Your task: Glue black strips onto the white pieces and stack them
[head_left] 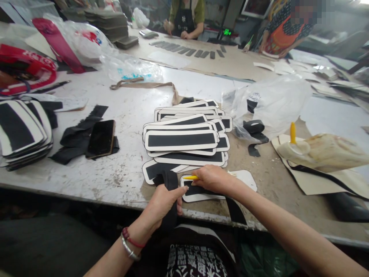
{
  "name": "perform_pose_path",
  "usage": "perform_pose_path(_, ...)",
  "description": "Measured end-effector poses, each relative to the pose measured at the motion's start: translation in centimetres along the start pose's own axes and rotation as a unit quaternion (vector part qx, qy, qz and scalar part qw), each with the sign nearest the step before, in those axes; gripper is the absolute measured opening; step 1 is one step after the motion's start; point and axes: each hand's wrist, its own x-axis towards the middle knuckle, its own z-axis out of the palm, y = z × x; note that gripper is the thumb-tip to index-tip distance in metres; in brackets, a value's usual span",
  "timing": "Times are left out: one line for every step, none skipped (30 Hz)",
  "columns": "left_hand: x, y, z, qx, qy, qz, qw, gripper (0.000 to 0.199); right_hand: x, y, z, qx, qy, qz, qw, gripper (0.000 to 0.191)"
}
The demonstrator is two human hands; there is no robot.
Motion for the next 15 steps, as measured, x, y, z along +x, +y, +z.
perform_pose_path(0.0, 0.1, 0.2, 0.002, 0.008, 0.003, 1.000, 0.034, 0.1, -0.1, 0.0, -0.002, 0.000, 0.001, 1.000, 0.023)
perform_pose_path(0.1, 0.1, 0.3, 0.003, 0.017, 0.006, 1.000, 0.034, 0.1, -0.2, 0.0, -0.004, 0.002, 0.002, 1.000, 0.023)
perform_pose_path(0.1, 0.1, 0.5, 0.006, 0.024, 0.008, 1.000, 0.034, 0.0, -0.3, 0.0, -0.005, 0.004, 0.003, 1.000, 0.024)
perform_pose_path(0.2, 0.0, 0.6, 0.009, 0.030, 0.010, 0.999, 0.034, -0.1, -0.4, -0.1, -0.006, 0.006, 0.004, 1.000, 0.024)
perform_pose_path(0.2, -0.1, 0.7, 0.012, 0.034, 0.011, 0.999, 0.034, -0.4, -0.3, -0.1, -0.006, 0.007, 0.005, 1.000, 0.025)
perform_pose_path(0.3, -0.2, 0.7, 0.015, 0.036, 0.013, 0.999, 0.035, -0.9, 0.0, -0.3, -0.006, 0.008, 0.006, 1.000, 0.026)
perform_pose_path(0.3, -0.2, 0.8, 0.018, 0.037, 0.014, 0.999, 0.035, -1.7, 0.5, -0.4, -0.004, 0.006, 0.009, 1.000, 0.026)
perform_pose_path(0.3, -0.3, 0.8, 0.021, 0.039, 0.016, 0.999, 0.036, -2.6, 1.3, -0.6, -0.001, 0.000, 0.018, 1.000, 0.025)
perform_pose_path(0.2, -0.4, 0.7, 0.022, 0.041, 0.017, 0.999, 0.036, -3.8, 2.3, -0.8, 0.005, -0.006, 0.036, 0.999, 0.023)
perform_pose_path(0.2, -0.4, 0.7, 0.024, 0.042, 0.018, 0.999, 0.035, -5.1, 3.4, -0.9, 0.018, -0.012, 0.059, 0.998, 0.021)
perform_pose_path(0.2, -0.4, 0.7, 0.025, 0.043, 0.018, 0.999, 0.035, -6.5, 4.7, -0.9, 0.039, -0.015, 0.087, 0.995, 0.019)
perform_pose_path(0.2, -0.5, 0.7, 0.026, 0.042, 0.017, 0.999, 0.035, -7.8, 6.0, -0.8, 0.068, -0.010, 0.114, 0.991, 0.018)
perform_pose_path(0.2, -0.5, 0.7, 0.027, 0.041, 0.015, 0.999, 0.034, -9.0, 7.3, -0.6, 0.099, 0.002, 0.134, 0.986, 0.019)
perform_pose_path(0.3, -0.6, 0.7, 0.028, 0.040, 0.013, 0.999, 0.034, -10.0, 8.4, -0.4, 0.127, 0.018, 0.151, 0.980, 0.021)
perform_pose_path(0.4, -0.6, 0.7, 0.030, 0.037, 0.010, 0.999, 0.035, -10.7, 9.3, 0.0, 0.143, 0.032, 0.165, 0.975, 0.023)
